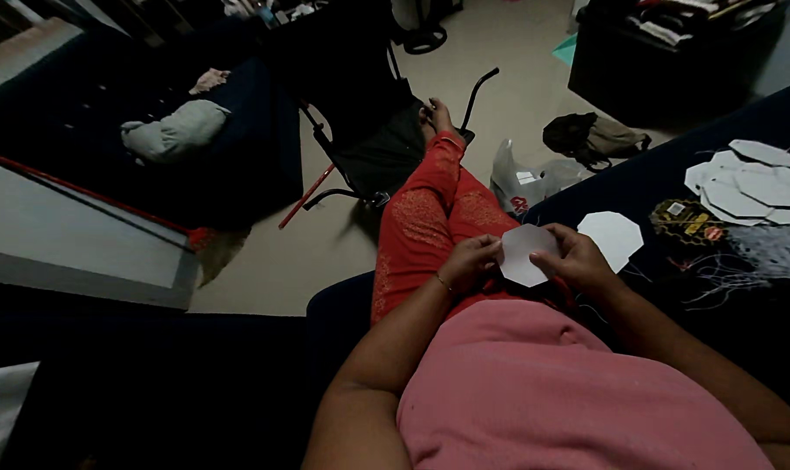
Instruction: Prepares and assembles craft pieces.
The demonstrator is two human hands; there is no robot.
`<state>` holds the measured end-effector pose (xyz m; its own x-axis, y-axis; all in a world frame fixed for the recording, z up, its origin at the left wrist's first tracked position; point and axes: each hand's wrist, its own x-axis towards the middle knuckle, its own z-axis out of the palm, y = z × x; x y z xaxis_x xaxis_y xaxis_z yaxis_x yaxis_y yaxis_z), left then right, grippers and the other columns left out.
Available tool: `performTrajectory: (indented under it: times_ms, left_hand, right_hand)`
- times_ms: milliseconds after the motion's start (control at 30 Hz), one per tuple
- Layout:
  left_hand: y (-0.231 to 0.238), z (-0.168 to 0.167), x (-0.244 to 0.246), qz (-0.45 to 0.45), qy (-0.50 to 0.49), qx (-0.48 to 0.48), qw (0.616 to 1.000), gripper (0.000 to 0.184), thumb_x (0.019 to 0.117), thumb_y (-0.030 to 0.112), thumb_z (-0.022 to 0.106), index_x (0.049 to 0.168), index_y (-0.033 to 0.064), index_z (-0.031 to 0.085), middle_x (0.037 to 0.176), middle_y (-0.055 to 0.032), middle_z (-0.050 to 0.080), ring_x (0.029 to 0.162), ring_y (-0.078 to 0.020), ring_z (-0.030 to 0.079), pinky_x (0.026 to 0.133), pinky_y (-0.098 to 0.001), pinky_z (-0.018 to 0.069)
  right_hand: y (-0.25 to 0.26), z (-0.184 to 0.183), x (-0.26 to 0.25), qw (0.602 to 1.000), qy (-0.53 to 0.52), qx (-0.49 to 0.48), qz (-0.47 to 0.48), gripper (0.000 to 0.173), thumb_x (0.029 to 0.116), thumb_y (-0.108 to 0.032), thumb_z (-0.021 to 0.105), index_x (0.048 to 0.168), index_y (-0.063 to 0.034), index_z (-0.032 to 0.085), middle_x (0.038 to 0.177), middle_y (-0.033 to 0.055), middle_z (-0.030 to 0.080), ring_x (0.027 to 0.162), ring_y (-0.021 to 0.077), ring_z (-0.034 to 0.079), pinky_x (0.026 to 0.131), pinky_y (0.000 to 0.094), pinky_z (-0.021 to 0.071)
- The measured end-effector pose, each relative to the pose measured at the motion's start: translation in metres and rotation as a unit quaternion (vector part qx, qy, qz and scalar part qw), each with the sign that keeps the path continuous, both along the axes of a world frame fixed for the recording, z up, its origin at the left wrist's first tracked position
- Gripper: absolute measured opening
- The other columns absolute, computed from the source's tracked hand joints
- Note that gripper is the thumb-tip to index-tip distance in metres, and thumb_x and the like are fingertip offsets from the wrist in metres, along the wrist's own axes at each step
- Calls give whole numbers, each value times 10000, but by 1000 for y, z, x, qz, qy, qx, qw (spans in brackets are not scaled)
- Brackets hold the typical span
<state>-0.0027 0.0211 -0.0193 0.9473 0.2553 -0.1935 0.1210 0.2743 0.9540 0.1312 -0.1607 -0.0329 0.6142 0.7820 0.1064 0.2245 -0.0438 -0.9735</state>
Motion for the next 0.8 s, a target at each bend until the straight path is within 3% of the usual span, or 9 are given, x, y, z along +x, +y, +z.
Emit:
performTrajectory:
  times_ms: [300, 433, 533, 667, 800]
  left_hand:
    - [-2, 2, 0, -3, -9, -20, 1000, 203, 1044, 48, 422, 982, 22, 614, 818, 17, 652, 752, -44, 628, 739, -236, 547]
    - [-5, 9, -1, -10, 18, 105, 994, 114, 1028, 76, 534, 1024, -16, 601, 859, 14, 604, 746, -18, 571, 714, -206, 507]
    - [-5, 8, -1, -23, 40, 194, 980, 181, 947, 61, 665, 1067, -60, 605, 914, -54, 634, 817, -69, 614, 792, -259, 542]
    - [-7, 4, 2, -6, 65, 269, 961, 209, 989, 122, 634, 1069, -69, 615, 908, -93, 629, 809, -101, 603, 795, -289, 531]
    - [-9, 5, 2, 24, 67, 297, 952, 228, 1048, 147, 550, 1055, -68, 625, 899, -101, 620, 796, -100, 575, 771, -279, 501]
  right_hand:
    - [2, -3, -1, 1000, -11, 6, 4, 343, 862, -120, 716, 1180, -11, 647, 995, 77, 712, 844, 100, 697, 776, 312, 602]
    - [3, -3, -2, 999, -28, -16, -16, 345, 863, -87, 716, 1191, 0, 650, 1009, 109, 714, 870, 125, 700, 797, 338, 597]
    - [3, -1, -5, 999, -38, -29, -14, 362, 867, -81, 724, 1208, 12, 646, 1042, 136, 709, 908, 162, 699, 829, 373, 594]
    - [4, 0, -8, 997, -57, -40, -18, 357, 877, -72, 720, 1214, 18, 645, 1060, 163, 708, 934, 196, 703, 853, 404, 587]
    - [5, -1, -8, 998, -58, -28, -16, 356, 883, -104, 714, 1213, 10, 645, 1040, 143, 714, 909, 170, 707, 833, 380, 596]
